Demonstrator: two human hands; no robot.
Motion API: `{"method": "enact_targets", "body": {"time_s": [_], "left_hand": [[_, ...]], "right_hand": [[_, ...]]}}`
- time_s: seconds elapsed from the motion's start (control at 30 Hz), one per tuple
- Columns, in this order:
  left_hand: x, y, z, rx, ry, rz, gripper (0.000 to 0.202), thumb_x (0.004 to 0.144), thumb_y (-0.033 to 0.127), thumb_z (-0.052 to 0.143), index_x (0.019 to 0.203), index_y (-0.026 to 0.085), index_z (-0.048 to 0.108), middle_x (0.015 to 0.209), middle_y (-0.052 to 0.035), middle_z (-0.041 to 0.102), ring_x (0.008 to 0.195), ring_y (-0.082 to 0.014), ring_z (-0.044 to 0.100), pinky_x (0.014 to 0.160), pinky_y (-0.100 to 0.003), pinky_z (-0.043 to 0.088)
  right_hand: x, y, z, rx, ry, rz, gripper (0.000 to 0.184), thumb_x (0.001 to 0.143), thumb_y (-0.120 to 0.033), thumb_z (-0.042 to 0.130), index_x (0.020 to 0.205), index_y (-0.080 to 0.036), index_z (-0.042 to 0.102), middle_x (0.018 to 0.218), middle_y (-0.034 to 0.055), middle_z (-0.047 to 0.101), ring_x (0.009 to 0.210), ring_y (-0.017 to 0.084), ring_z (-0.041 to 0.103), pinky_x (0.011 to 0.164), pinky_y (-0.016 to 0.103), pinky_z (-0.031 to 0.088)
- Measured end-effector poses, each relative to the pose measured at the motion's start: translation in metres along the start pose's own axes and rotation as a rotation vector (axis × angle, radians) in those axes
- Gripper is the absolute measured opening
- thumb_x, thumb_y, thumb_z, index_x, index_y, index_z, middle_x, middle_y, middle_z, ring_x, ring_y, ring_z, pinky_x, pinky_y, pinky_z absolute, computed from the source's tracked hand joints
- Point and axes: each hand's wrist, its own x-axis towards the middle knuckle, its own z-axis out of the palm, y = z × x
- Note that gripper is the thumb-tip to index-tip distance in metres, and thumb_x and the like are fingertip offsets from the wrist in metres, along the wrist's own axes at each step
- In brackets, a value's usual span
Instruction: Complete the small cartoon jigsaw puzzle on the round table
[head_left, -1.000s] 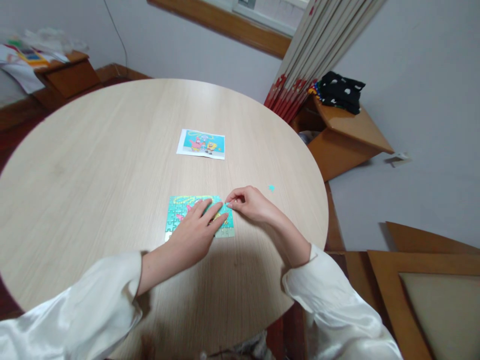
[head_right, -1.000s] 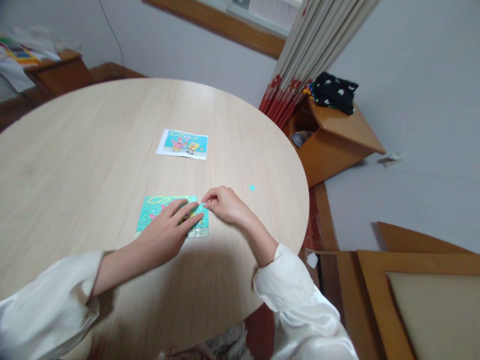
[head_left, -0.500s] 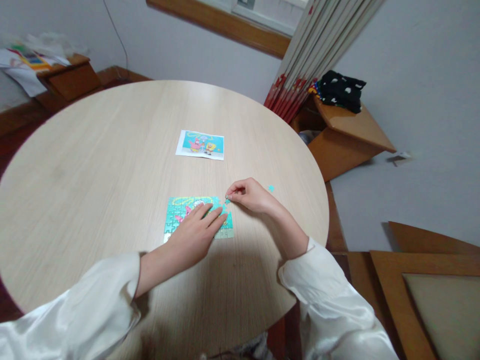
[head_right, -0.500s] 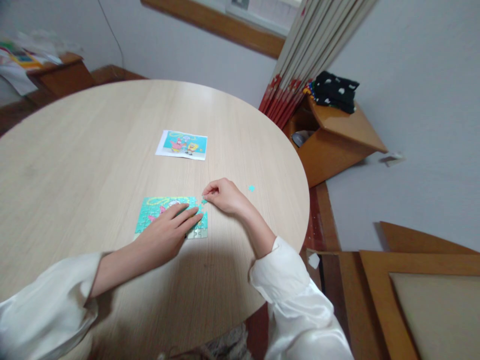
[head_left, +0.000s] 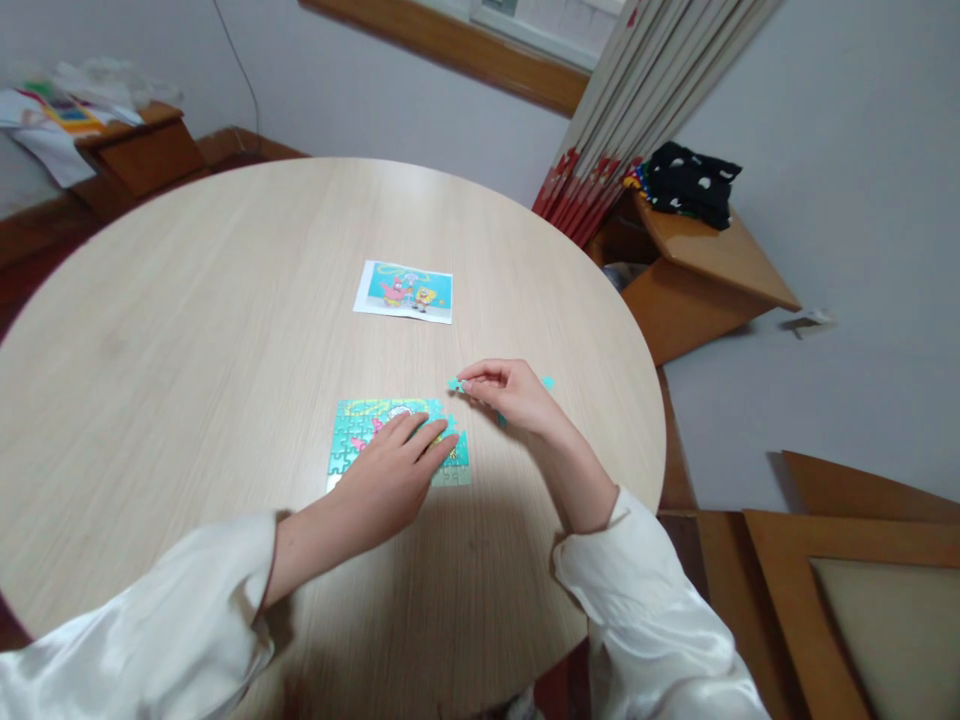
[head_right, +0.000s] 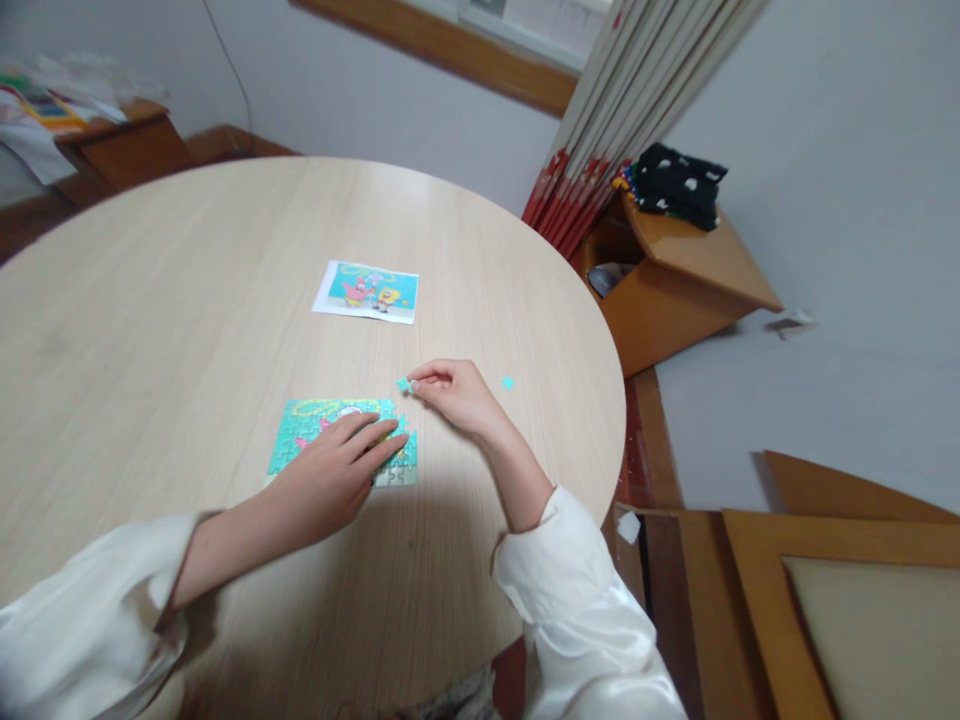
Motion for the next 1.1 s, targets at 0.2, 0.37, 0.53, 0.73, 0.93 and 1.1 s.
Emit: {"method": "enact_targets", "body": {"time_s": [0.2,0.37,0.53,0.73,0.93,1.1], "left_hand": [[0.001,0.0,-0.002,-0.04,0.0,0.001,0.05,0.078,0.001,0.042,0.124,0.015,0.055,0.128,-0.0145,0.061,0.116,-0.0286,0.052,0.099,-0.051,0.043],[0.001,0.0,-0.002,-0.016,-0.008,0.012,0.049,0.077,0.0,0.045,0.124,0.011,0.056,0.128,-0.0164,0.06,0.116,-0.0308,0.053,0.099,-0.051,0.042],[0.001,0.0,-0.002,-0.048,-0.006,-0.003,0.05,0.079,0.0,0.042,0.125,0.012,0.055,0.129,-0.0165,0.06,0.117,-0.03,0.052,0.1,-0.053,0.042],[0.001,0.0,-0.004,-0.057,0.011,0.004,0.049,0.079,0.002,0.041,0.125,0.013,0.055,0.129,-0.0157,0.06,0.117,-0.029,0.052,0.1,-0.051,0.043],[0.001,0.0,-0.005,-0.039,0.015,-0.002,0.047,0.079,0.002,0.04,0.122,0.013,0.056,0.126,-0.0135,0.062,0.116,-0.0283,0.052,0.1,-0.048,0.043],[0.001,0.0,-0.005,-0.045,0.019,0.004,0.048,0.08,0.002,0.038,0.123,0.013,0.055,0.128,-0.0146,0.061,0.117,-0.0285,0.051,0.099,-0.049,0.044]], "right_hand": [[-0.004,-0.005,0.004,0.003,0.0,0.067,0.018,0.066,-0.029,0.071,0.074,-0.016,0.061,0.063,-0.0001,0.062,0.06,0.012,0.058,0.06,0.026,0.047],[-0.003,-0.007,0.004,-0.052,-0.01,0.0,0.013,0.071,-0.027,0.065,0.078,-0.016,0.061,0.068,-0.0004,0.062,0.061,0.01,0.055,0.059,0.024,0.044],[-0.003,-0.004,0.006,-0.166,-0.021,-0.117,0.01,0.078,-0.026,0.062,0.078,-0.016,0.064,0.076,0.0026,0.066,0.07,0.012,0.058,0.068,0.026,0.047],[-0.003,0.001,0.006,-0.187,-0.044,-0.123,0.009,0.084,-0.021,0.056,0.084,-0.017,0.064,0.079,0.0032,0.067,0.075,0.014,0.065,0.072,0.028,0.05],[-0.005,-0.004,0.007,-0.471,-0.039,-0.295,0.026,0.086,-0.008,0.049,0.082,-0.019,0.072,0.09,0.005,0.069,0.087,0.015,0.063,0.082,0.03,0.047],[-0.005,-0.003,0.011,-0.453,-0.059,-0.277,0.024,0.088,-0.011,0.05,0.088,-0.018,0.073,0.093,0.0058,0.072,0.088,0.016,0.065,0.083,0.031,0.047]]}}
